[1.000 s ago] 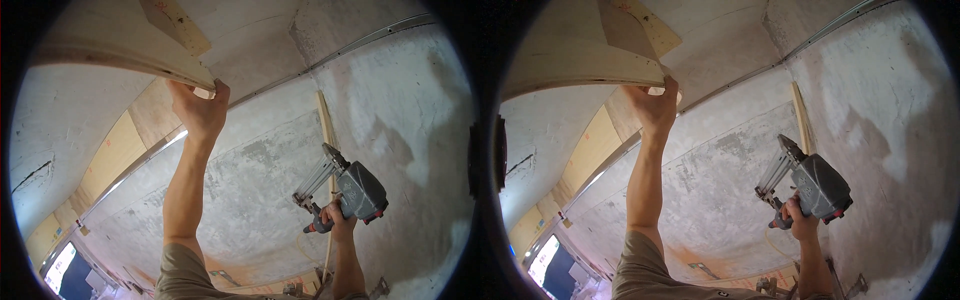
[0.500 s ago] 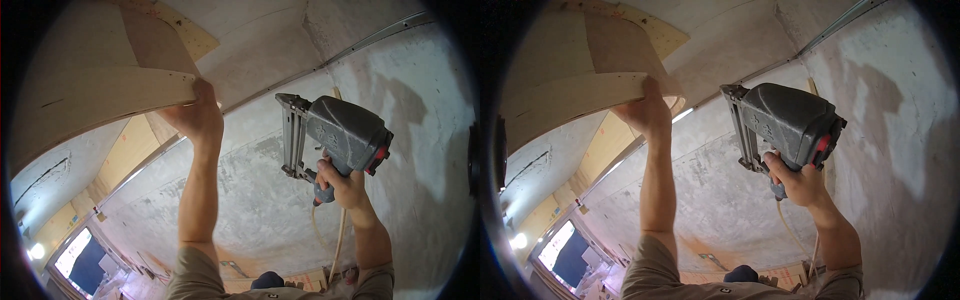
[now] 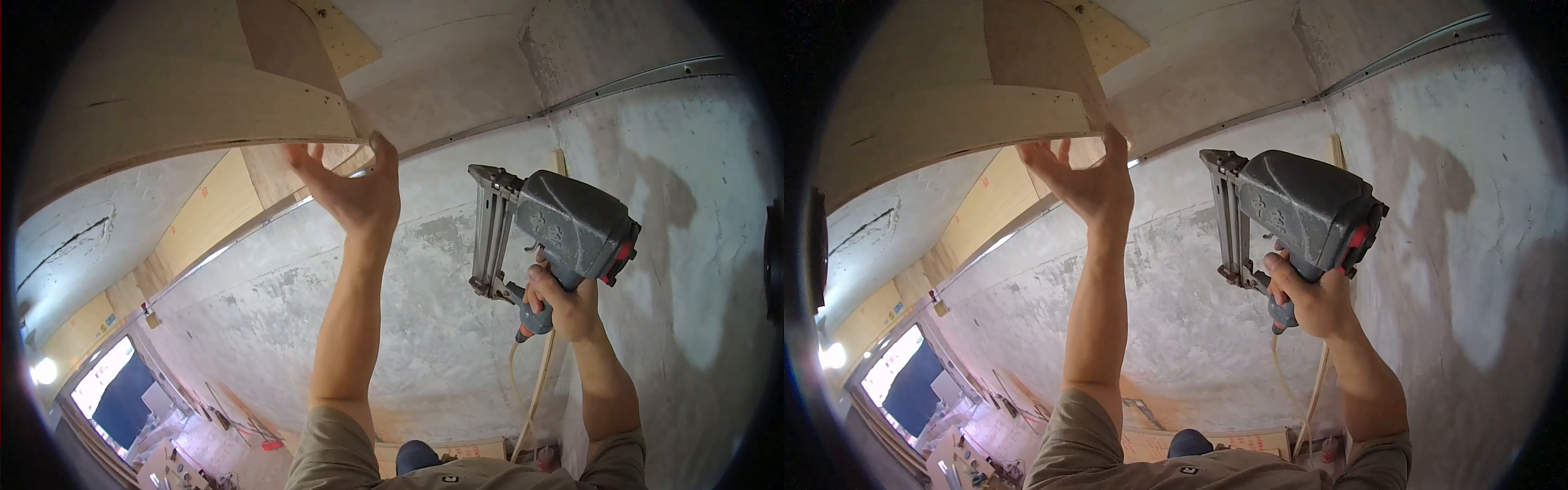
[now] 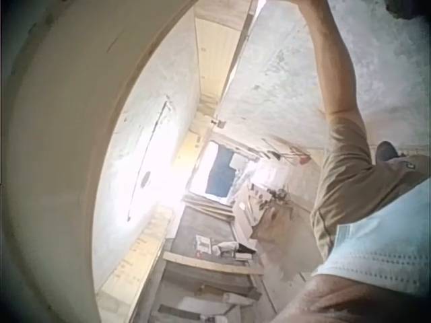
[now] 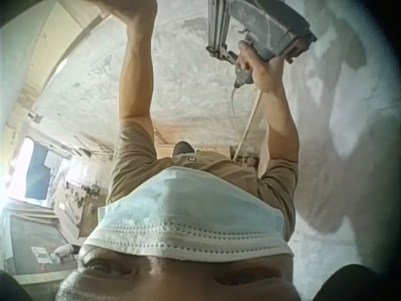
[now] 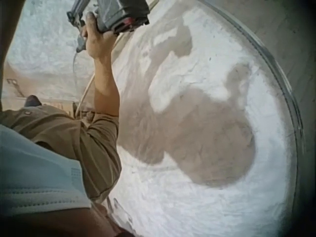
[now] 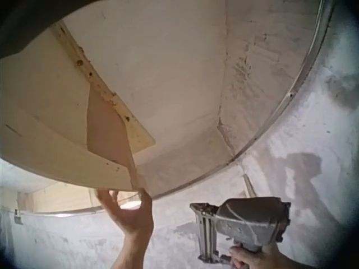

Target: Installing and securing curved wooden panels to a ceiling structure using a pneumatic nail gun and measuring dimensions.

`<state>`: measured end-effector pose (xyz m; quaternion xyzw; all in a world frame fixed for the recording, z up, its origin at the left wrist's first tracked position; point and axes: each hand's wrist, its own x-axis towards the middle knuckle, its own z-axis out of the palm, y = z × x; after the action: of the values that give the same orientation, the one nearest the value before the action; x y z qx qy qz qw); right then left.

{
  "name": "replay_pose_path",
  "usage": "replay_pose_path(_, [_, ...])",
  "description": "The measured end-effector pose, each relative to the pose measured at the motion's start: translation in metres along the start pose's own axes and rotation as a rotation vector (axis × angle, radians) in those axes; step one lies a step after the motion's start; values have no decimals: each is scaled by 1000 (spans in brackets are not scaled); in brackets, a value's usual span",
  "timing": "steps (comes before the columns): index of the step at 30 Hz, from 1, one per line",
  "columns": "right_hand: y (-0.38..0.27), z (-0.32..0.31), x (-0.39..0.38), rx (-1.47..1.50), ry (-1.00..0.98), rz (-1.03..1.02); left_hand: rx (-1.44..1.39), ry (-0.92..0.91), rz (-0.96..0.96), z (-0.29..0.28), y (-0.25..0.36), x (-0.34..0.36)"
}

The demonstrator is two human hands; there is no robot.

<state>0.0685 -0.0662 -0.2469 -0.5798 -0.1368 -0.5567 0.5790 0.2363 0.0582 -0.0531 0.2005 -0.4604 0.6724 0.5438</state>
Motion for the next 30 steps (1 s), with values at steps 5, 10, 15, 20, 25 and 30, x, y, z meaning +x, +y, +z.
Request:
replay_pose_path(5, [-7, -3, 5, 7, -29, 19, 105, 97, -227, 19, -16, 22])
replay_pose_path(10, [-16, -9, 3, -36, -64, 37, -67, -1, -144, 10, -29, 18])
replay_pose_path(15, [-19, -15, -2, -132, -92, 17, -17, 47, -80, 5, -18, -11])
replay_pose_path(20, [-14, -14, 0, -151, -89, 24, 142, 64, -64, 8, -16, 4])
replay_pose_path(25, [-6, -12, 7, -110, -95, 30, 193, 91, -67, 13, -34, 18])
replay_pose_path(30, [-4, -10, 7, -122, -105, 53, 138, 98, 42, 2, -59, -24])
